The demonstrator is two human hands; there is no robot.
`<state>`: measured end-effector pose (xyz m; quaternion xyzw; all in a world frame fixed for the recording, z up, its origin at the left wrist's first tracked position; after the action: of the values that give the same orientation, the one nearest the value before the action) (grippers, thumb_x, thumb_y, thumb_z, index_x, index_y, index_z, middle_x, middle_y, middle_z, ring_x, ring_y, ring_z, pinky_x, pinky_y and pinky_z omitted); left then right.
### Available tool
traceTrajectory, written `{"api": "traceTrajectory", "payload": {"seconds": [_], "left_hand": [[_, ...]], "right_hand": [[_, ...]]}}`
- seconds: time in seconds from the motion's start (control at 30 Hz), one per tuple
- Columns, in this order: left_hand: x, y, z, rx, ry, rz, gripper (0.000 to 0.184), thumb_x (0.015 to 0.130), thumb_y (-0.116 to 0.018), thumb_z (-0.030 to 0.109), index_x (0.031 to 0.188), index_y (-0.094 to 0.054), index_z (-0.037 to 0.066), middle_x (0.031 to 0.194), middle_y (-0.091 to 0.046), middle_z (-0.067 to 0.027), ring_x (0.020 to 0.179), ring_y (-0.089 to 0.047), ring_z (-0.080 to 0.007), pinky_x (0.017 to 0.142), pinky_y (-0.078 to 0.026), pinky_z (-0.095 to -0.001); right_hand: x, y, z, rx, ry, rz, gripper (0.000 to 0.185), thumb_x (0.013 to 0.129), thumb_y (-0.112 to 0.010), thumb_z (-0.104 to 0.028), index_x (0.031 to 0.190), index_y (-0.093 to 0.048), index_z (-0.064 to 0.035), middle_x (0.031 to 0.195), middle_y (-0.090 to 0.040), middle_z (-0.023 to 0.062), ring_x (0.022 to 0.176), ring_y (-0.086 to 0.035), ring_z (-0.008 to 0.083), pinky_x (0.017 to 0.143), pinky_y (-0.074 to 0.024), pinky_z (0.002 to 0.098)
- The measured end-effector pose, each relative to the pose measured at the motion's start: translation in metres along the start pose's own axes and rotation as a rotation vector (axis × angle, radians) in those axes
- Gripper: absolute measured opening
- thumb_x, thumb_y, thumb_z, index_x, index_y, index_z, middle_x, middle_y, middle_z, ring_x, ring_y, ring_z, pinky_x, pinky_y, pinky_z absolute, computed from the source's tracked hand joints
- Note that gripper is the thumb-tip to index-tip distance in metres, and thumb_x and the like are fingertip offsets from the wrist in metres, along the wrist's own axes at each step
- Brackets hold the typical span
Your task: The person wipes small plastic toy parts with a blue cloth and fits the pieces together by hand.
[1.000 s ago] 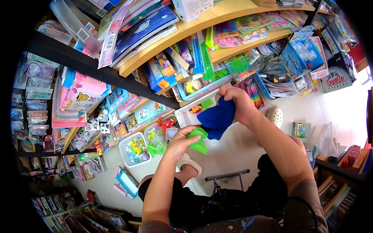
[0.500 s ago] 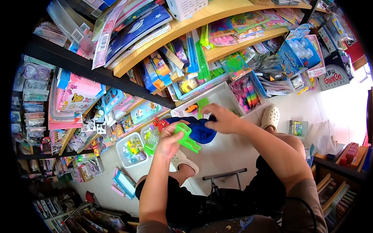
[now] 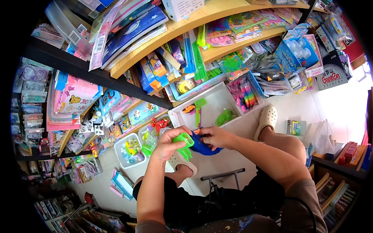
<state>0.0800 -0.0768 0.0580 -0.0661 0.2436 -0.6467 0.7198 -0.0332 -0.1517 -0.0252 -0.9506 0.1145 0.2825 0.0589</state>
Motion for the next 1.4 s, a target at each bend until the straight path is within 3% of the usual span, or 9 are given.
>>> {"api": "traceTrajectory", "payload": {"seconds": [0.1,0.2,0.5,0.6,0.83,0.97,1.1,1.23,1.4], "left_hand": [[-0.001,0.001,-0.004,0.043,0.042,0.025,0.027,0.068,-0.072,0.017,0.085,-0.062,-0.001,0.099,-0.054,-0.0084,0.09,-0.051,-0.0161,0.08,-0.039,-0.0273],[-0.002,0.003,-0.004,0.059,0.044,0.038,0.027,0.067,-0.072,0.016,0.086,-0.062,-0.001,0.1,-0.054,-0.0084,0.091,-0.051,-0.016,0.08,-0.039,-0.0272],[0.002,0.011,0.007,0.028,-0.065,0.048,0.024,0.072,-0.069,0.01,0.092,-0.062,-0.001,0.102,-0.053,-0.0057,0.088,-0.052,-0.0137,0.08,-0.041,-0.0271],[0.001,0.01,0.01,-0.029,-0.082,0.084,0.024,0.072,-0.07,0.011,0.091,-0.062,0.0,0.103,-0.052,-0.0065,0.089,-0.052,-0.0146,0.08,-0.041,-0.0275],[-0.006,0.022,0.024,-0.092,-0.232,0.081,0.023,0.07,-0.071,0.012,0.088,-0.064,0.001,0.103,-0.051,-0.0087,0.092,-0.049,-0.015,0.081,-0.038,-0.0266],[-0.014,0.033,0.031,-0.094,-0.294,0.096,0.021,0.068,-0.072,0.012,0.085,-0.066,0.002,0.104,-0.051,-0.0084,0.094,-0.047,-0.0146,0.081,-0.037,-0.0268],[-0.018,0.033,0.032,-0.056,-0.277,0.085,0.02,0.066,-0.074,0.01,0.083,-0.066,0.002,0.104,-0.051,-0.0078,0.093,-0.048,-0.014,0.079,-0.038,-0.0267],[-0.017,0.03,0.027,0.009,-0.204,0.103,0.021,0.064,-0.073,0.006,0.084,-0.066,0.002,0.104,-0.051,-0.0068,0.087,-0.051,-0.0121,0.076,-0.041,-0.0256],[-0.006,0.021,0.02,0.071,-0.117,0.111,0.024,0.064,-0.071,0.002,0.087,-0.066,0.001,0.105,-0.051,-0.0057,0.087,-0.054,-0.0119,0.078,-0.044,-0.0263]], "right_hand": [[-0.014,0.025,-0.025,-0.44,0.283,0.41,0.015,0.073,-0.065,-0.017,0.083,-0.064,-0.0052,0.089,-0.058,0.015,0.076,-0.057,0.0351,0.071,-0.0479,0.0402],[-0.043,0.051,-0.066,-0.55,0.597,0.704,0.014,0.07,-0.067,-0.011,0.082,-0.063,-0.0041,0.088,-0.058,0.0136,0.081,-0.058,0.0337,0.073,-0.047,0.0403],[-0.068,0.065,-0.109,-0.532,0.914,0.613,0.011,0.071,-0.065,-0.008,0.078,-0.058,-0.0012,0.083,-0.061,0.0138,0.081,-0.058,0.0326,0.07,-0.0462,0.0393],[-0.061,0.071,-0.101,-0.524,0.528,0.551,0.014,0.076,-0.064,-0.013,0.078,-0.057,-0.0009,0.079,-0.061,0.0154,0.077,-0.058,0.0346,0.066,-0.046,0.04],[-0.044,0.066,-0.084,-0.424,0.394,0.201,0.033,0.071,-0.073,-0.03,0.079,-0.058,-0.0021,0.072,-0.059,0.0144,0.066,-0.056,0.0279,0.062,-0.0437,0.036],[-0.05,0.074,-0.081,-0.605,0.296,-0.03,0.022,0.075,-0.071,-0.017,0.083,-0.057,-0.0015,0.082,-0.062,0.0092,0.075,-0.057,0.0171,0.063,-0.0433,0.031],[-0.059,0.088,-0.098,-0.203,0.527,0.028,0.012,0.079,-0.067,-0.013,0.081,-0.058,-0.0051,0.109,-0.058,0.0088,0.095,-0.056,0.016,0.082,-0.0428,0.0296],[-0.066,0.083,-0.116,0.563,0.53,-0.091,0.009,0.085,-0.061,-0.013,0.088,-0.058,-0.0053,0.112,-0.06,0.009,0.105,-0.055,0.0178,0.092,-0.0415,0.0344],[-0.049,0.067,-0.111,0.749,0.44,-0.182,0.025,0.093,-0.047,-0.029,0.098,-0.051,-0.0049,0.087,-0.057,0.005,0.089,-0.059,0.0226,0.087,-0.045,0.0369]]}}
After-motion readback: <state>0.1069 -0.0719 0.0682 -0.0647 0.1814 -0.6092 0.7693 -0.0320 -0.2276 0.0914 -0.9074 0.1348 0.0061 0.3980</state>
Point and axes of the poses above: each hand's wrist, its own x-axis towards the middle knuckle, its own y-axis out of the back of the hand, z = x × y, the point moved 7 cm from there along x, towards the middle knuckle
